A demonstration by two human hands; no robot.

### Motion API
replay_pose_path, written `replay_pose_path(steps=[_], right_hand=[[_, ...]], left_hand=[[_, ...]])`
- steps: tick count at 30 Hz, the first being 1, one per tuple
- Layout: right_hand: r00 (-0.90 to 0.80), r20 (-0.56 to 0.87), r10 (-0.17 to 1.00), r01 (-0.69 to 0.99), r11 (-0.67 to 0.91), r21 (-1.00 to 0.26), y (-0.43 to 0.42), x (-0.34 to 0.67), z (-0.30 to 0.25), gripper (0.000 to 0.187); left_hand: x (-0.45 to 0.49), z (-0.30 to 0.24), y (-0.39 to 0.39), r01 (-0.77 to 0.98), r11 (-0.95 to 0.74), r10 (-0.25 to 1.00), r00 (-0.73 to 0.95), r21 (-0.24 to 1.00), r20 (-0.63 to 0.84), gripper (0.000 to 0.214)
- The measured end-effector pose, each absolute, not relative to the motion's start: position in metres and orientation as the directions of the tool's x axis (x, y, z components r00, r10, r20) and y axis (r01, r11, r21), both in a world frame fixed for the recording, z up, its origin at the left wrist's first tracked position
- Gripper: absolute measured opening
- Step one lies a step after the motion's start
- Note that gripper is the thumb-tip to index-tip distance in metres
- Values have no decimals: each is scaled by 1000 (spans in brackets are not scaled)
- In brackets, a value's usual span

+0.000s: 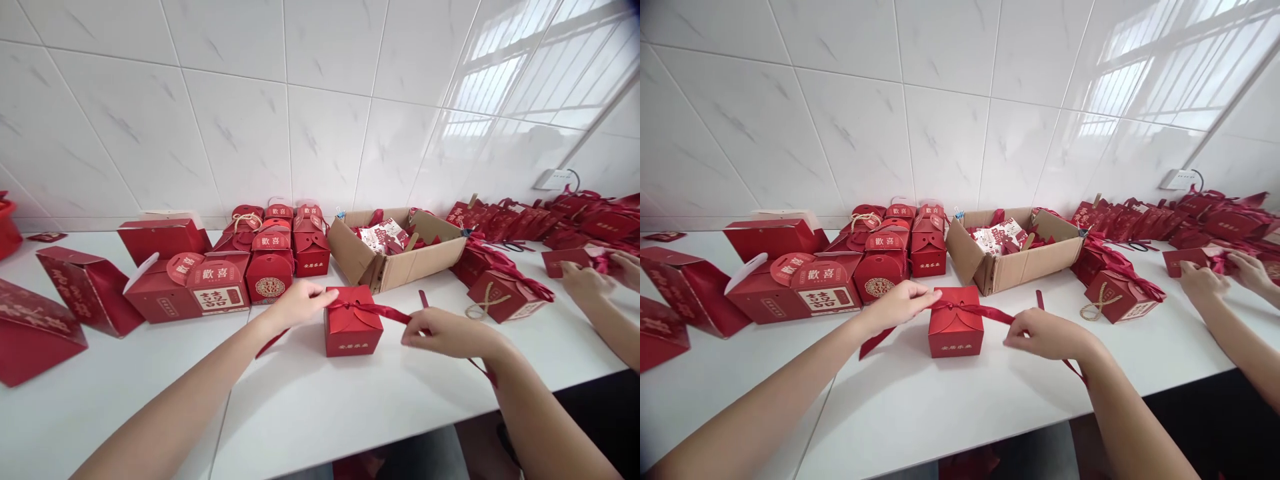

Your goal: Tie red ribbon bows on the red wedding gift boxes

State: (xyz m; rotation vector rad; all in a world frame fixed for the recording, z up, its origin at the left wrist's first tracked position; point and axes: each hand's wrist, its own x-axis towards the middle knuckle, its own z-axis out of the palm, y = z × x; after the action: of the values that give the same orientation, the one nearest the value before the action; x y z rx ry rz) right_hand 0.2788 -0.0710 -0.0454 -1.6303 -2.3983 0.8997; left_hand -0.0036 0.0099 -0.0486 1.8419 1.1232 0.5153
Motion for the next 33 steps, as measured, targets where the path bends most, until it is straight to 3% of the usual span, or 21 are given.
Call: replay_pose_path(steps=[2,5,7,10,11,13,15,19,23,28,33], right_hand=[[-184,-92,979,886,124,-447,-62,276,-57,38],[107,210,972,874,9,-485,-49,267,-69,38],[224,351,909,818,21,-575,-42,257,-73,37],[301,367,880,613,116,-781,-37,239,-71,42],[291,352,890,517,163,-840,-36,233,-68,43],[201,323,925,358,238,-903,-36,222,-61,41],[66,280,958,281,251,-926,-38,213,-53,36],[-165,63,984,266,106,-958,-41,199,-39,33],[-254,-33,967,321,52,-946,-43,193,-33,31],[-309,-46,950,355,70,-932,-42,193,-34,24],[-389,-91,917,333,48,-942,-39,197,-34,19]], left_hand=[[-16,-41,17,530,-127,851,492,838,-182,39],[-34,-30,24,599,-119,805,525,792,-277,22],[-40,-24,24,616,-134,715,602,776,-355,11],[-34,-21,19,475,-57,527,761,878,-377,15],[-29,-22,16,372,23,522,787,928,-328,20],[-14,-25,9,128,174,646,733,976,-212,30],[0,-28,-1,4,191,768,622,981,-153,34],[17,-36,-21,97,-116,855,516,989,50,26],[20,-44,-31,267,-431,831,491,862,263,18],[20,-51,-30,400,-611,765,519,683,381,18],[15,-48,-24,365,-726,648,647,583,403,22]])
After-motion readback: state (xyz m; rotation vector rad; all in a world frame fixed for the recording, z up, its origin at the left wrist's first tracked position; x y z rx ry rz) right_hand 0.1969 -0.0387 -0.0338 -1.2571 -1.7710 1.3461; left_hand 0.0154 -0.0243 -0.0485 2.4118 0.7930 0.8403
